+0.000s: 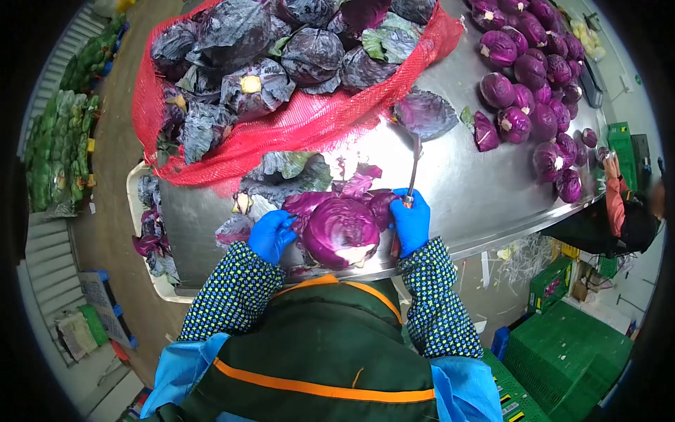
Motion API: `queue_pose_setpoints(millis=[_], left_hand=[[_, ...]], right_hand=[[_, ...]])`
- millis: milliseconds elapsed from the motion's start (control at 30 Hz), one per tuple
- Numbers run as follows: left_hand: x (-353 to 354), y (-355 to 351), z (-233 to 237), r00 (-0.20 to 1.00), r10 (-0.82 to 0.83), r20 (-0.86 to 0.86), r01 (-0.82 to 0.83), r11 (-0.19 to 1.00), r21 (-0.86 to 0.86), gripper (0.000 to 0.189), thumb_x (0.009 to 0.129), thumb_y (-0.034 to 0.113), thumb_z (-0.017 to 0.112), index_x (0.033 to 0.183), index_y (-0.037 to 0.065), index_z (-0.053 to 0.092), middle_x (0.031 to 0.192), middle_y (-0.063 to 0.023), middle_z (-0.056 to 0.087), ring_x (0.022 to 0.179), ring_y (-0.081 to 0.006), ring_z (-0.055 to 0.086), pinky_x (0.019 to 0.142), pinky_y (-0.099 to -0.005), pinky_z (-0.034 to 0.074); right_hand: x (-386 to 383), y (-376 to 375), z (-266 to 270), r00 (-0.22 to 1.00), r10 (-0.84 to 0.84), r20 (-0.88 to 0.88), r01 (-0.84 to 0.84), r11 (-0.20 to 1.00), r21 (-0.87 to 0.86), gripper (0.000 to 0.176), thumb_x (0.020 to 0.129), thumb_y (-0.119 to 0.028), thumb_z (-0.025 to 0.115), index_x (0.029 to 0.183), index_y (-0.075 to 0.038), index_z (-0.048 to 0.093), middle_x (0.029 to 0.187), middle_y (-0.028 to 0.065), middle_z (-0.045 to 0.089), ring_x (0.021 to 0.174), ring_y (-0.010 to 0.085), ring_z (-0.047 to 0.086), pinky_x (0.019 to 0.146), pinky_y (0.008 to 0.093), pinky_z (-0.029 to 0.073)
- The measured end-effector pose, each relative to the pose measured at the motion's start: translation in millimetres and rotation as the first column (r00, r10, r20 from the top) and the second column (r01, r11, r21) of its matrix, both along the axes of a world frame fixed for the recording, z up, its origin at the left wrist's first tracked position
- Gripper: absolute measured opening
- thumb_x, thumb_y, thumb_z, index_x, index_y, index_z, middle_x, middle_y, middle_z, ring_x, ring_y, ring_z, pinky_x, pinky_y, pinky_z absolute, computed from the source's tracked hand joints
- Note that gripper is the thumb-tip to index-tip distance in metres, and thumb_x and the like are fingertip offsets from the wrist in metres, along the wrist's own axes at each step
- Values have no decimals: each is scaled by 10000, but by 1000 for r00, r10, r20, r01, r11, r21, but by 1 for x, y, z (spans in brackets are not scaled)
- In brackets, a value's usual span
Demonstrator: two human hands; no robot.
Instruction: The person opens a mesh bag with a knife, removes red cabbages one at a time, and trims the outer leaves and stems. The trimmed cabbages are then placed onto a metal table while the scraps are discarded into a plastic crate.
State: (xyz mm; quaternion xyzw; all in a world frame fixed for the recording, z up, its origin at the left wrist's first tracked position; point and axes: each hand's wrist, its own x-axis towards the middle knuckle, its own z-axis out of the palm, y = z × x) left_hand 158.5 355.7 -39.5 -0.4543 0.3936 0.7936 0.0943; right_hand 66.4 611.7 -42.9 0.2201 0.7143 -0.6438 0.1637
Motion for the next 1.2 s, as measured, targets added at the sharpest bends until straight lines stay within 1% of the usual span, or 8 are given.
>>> queue_pose_setpoints(millis=[267,400,433,600,900,1000,1067,1200], left_hand=[[9,20,31,988,-75,-139,103,973,206,81,826,139,524,860,66,520,765,-71,558,837,-227,596,791,-386,506],[40,-29,-70,934,-340,-112,279,887,-367,133,843,123,538,887,-2,549,765,-125,612,781,-196,623,759,-344,524],[32,-48,-66,976,212,57,-219,961,169,176,852,148,546,888,-23,548,769,-125,618,782,-192,618,775,-326,522],[14,13,45,826,-563,16,441,630,-639,618,810,35,619,1326,7,281,1079,-71,509,894,-110,513,798,-254,466],[31,-17,-20,917,-348,-196,239,871,-430,512,781,58,627,1250,16,426,1119,-118,564,996,-189,564,866,-317,472],[52,-66,-7,830,-467,304,536,519,-666,521,735,94,710,1195,-3,486,1087,-148,580,964,-221,566,863,-354,465],[45,-52,32,788,-574,222,170,-144,-975,563,715,105,720,1212,0,475,1157,-178,522,1019,-296,518,911,-399,421],[-13,29,84,375,-927,25,165,40,-986,899,619,338,795,1356,74,354,1341,-229,370,1229,-379,372,1027,-456,303]], right_hand=[[11,-41,89,799,572,-186,-488,797,357,557,774,-257,710,1246,-53,498,1272,225,466,1201,297,445,995,356,359],[31,-25,67,781,620,75,-578,673,461,646,743,-333,735,1266,-48,484,1281,214,456,1232,286,413,1016,355,340],[29,-16,56,840,539,67,-536,801,267,650,738,-351,734,1257,-43,492,1278,210,460,1223,284,423,1010,358,348],[22,-18,53,866,496,72,-500,849,168,650,744,-407,709,1236,-35,506,1245,203,484,1155,281,480,970,361,388],[9,-22,67,902,412,128,-410,911,-40,617,782,-334,692,1234,26,477,1166,192,546,1057,240,550,898,336,451],[1,-20,86,927,295,230,-228,934,-277,547,810,-231,675,1237,40,468,1111,159,577,994,189,575,859,297,478],[4,-18,69,899,420,127,-398,902,-168,537,810,-239,674,1235,23,477,1074,161,597,990,187,576,831,301,491],[-5,-41,77,928,350,131,-317,922,-221,520,836,-279,637,1238,2,465,1039,151,578,960,180,572,714,278,493]])
